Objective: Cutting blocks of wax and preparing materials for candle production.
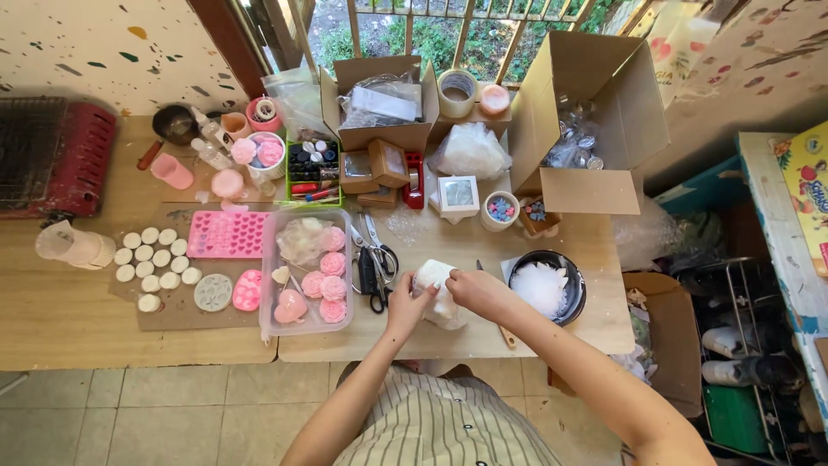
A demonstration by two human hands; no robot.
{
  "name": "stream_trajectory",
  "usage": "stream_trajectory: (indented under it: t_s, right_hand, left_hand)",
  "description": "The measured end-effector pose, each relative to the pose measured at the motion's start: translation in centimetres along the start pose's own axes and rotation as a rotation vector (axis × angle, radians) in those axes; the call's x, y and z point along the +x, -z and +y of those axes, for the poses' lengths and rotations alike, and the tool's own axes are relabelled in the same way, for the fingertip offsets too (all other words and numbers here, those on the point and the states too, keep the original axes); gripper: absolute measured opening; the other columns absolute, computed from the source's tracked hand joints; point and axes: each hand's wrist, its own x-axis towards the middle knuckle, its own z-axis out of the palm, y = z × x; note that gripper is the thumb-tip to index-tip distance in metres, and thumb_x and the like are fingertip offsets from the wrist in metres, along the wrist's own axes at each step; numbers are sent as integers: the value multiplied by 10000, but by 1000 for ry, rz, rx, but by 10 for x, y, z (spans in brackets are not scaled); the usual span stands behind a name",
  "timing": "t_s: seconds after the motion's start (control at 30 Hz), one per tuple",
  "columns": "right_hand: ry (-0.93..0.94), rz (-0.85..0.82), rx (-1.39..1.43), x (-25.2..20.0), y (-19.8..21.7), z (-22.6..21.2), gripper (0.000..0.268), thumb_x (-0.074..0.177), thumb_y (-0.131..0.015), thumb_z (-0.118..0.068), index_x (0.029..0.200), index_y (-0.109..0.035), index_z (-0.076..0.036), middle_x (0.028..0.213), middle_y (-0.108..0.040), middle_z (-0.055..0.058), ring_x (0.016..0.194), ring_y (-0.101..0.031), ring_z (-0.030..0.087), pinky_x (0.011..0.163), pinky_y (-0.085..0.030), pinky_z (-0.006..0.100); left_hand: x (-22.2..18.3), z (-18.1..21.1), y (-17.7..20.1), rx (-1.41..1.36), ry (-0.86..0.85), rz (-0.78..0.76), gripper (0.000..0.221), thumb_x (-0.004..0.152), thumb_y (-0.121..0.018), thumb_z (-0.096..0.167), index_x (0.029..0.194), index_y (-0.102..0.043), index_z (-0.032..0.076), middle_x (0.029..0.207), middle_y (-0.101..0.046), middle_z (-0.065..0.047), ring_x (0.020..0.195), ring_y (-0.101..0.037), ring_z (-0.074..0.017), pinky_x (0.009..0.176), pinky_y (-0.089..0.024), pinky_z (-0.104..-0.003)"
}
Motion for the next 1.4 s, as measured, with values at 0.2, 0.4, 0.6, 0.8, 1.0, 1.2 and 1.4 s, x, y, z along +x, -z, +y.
stream_trajectory:
  t_s: [0.2, 0.4, 0.6, 0.8, 1.0, 1.2, 1.4]
  right_hand:
    - [-83, 191, 147, -6, -10, -14, 139, 809, -715, -103, 839, -640, 10, 881, -659, 190, 801, -677, 384, 711, -546, 468]
    - [-276, 565, 397, -23, -34, -27, 130, 804, -744, -79, 871, -657, -10, 817, -651, 155, 720, -666, 370, 622, -533, 449]
    - [-193, 790, 257, -34, -52, -35, 136, 791, -749, -37, 893, -662, -17, 816, -632, 146, 708, -661, 356, 591, -534, 426]
    - [-268, 895, 233, -34, -62, -38, 192, 765, -784, -70, 927, -691, -23, 832, -660, 117, 691, -671, 309, 587, -541, 380]
    - [-679, 974, 674, -41, -54, -23, 132, 798, -755, -70, 912, -719, -12, 882, -712, 78, 630, -718, 170, 584, -566, 304]
    - [-530, 597, 371, -30, -47, -29, 159, 818, -754, -116, 868, -662, 4, 842, -692, 164, 742, -674, 340, 648, -534, 449]
    - [-438, 287, 15, -22, -39, -20, 99, 820, -638, -38, 880, -652, 39, 870, -666, 251, 749, -693, 373, 631, -569, 431]
  left_hand:
    - [-26, 38, 1, 396, -560, 287, 373, 800, -785, 195, 1116, -645, 54, 1068, -657, -172, 1051, -622, -331, 908, -500, -427]
    - [-6, 54, 1, 294, -418, -179, 144, 864, -699, 142, 967, -727, 46, 931, -677, -134, 845, -700, -325, 779, -557, -431]
    - [11, 57, -12, 593, -539, -349, 162, 806, -718, 159, 851, -717, 4, 935, -685, -182, 870, -674, -382, 771, -544, -473]
    - [29, 48, -18, 551, -461, -337, 185, 718, -753, 175, 749, -725, -5, 864, -689, -193, 859, -682, -378, 801, -557, -452]
    - [23, 49, 7, 469, -339, -306, 210, 693, -769, 191, 845, -755, 47, 873, -726, -140, 809, -719, -326, 767, -578, -406]
    - [24, 53, -13, 292, -569, -215, 164, 828, -663, 94, 949, -764, 50, 971, -691, -133, 843, -710, -314, 766, -568, -401]
    - [22, 67, -6, 324, -514, -385, 164, 816, -743, 159, 931, -764, 44, 932, -709, -113, 806, -714, -291, 732, -575, -393]
